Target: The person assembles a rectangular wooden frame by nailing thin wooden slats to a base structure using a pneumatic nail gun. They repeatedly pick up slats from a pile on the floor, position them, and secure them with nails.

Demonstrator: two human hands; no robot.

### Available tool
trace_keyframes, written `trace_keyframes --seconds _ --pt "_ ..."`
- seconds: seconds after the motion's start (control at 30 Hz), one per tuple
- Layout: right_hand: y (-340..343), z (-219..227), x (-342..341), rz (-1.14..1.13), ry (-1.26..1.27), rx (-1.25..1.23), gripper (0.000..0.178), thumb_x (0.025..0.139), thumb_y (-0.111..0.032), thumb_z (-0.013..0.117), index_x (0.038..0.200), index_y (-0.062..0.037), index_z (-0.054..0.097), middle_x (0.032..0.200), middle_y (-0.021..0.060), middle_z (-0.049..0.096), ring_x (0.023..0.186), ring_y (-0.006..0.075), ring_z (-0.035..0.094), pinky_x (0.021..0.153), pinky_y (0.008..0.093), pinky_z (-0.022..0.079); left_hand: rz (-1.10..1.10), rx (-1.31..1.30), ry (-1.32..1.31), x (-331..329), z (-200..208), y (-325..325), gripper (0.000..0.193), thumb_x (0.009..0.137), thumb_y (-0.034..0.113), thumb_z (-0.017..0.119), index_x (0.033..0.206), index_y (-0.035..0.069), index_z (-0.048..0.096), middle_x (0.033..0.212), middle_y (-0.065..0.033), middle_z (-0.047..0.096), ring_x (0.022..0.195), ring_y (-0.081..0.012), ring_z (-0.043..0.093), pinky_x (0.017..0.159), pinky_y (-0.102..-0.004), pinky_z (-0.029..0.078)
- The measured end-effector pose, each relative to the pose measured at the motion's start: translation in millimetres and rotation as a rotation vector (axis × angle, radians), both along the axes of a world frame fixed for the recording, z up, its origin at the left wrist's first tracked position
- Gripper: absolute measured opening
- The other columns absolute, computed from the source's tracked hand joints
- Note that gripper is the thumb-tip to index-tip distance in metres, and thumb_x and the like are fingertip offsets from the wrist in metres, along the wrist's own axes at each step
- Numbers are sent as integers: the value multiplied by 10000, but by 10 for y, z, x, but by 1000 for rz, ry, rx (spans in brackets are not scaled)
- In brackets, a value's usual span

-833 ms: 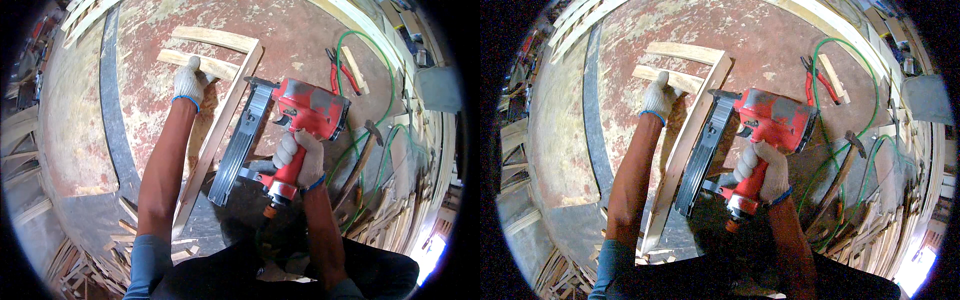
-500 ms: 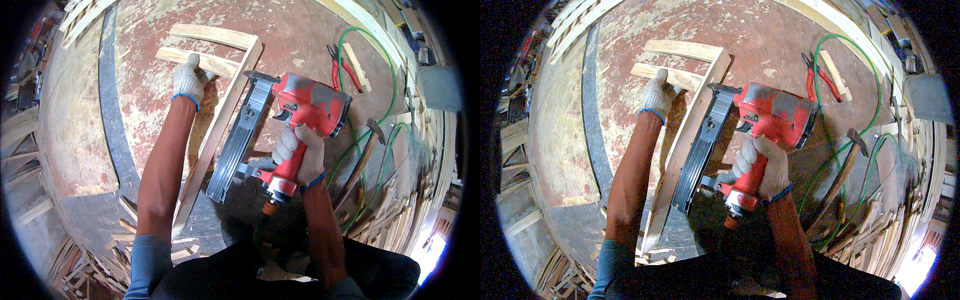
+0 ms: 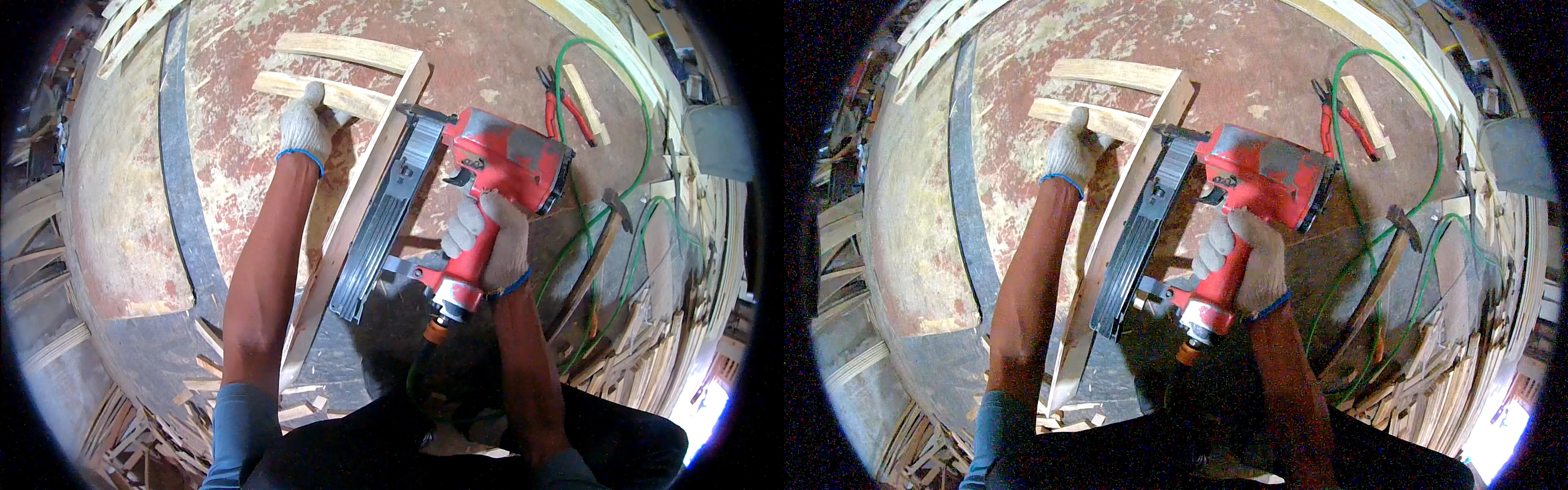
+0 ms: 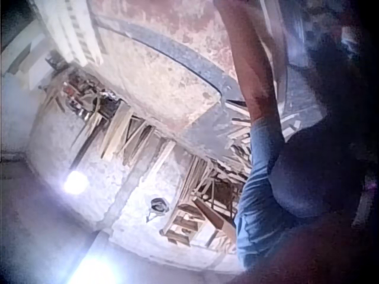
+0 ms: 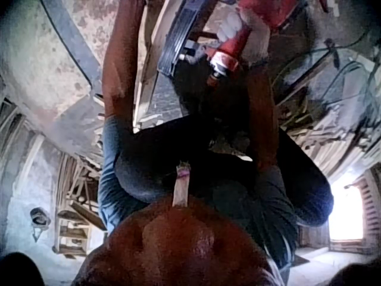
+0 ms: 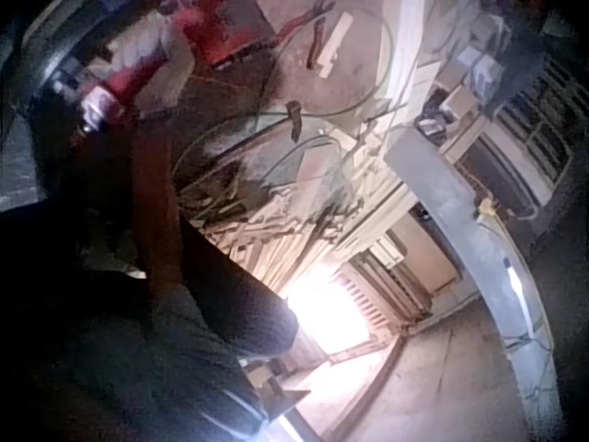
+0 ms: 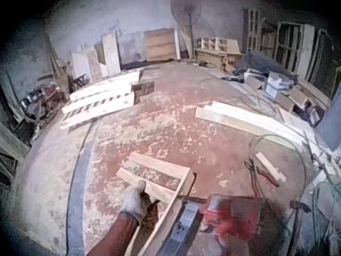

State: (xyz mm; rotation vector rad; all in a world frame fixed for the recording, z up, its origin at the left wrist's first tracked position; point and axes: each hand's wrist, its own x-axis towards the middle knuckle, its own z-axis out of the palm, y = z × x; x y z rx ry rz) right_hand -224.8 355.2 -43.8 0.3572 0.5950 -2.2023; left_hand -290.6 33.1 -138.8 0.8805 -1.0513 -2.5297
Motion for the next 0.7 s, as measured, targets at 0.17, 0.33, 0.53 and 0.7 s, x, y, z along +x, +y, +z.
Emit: trace_keyframes --seconds 0.17,0.33,0.53,0.7 --pt "6 -68 26 73 34 -28 306 971 -392 575 797 -150 509 608 -44 406 578 152 466 588 349 419 68 12 9 -26 -10 3 246 1017 122 571 1192 -45 529 1099 -198 627 959 -364 681 788 -579 649" --pt "9 -30 61 39 0 16 315 959 -394 593 1050 -97 541 613 -55 412 574 146 465 585 346 417 88 -14 -44 -9 83 122 283 1056 216 531 1233 -5 540 1199 -205 609 1096 -392 635 955 -568 584" --pt "18 -84 154 13 -10 -49 382 962 -377 588 1180 -72 515 646 -60 455 578 129 478 590 327 418 57 -17 -70 -17 66 114 274 1046 206 545 1228 1 534 1190 -197 601 1109 -392 625 966 -578 576" --pt "-19 -89 173 17 -30 -105 435 959 -379 598 1243 -60 515 656 -59 466 578 127 480 581 331 413 51 -6 -41 2 12 35 269 1044 202 548 1230 9 534 1195 -198 603 1123 -395 622 972 -598 565"
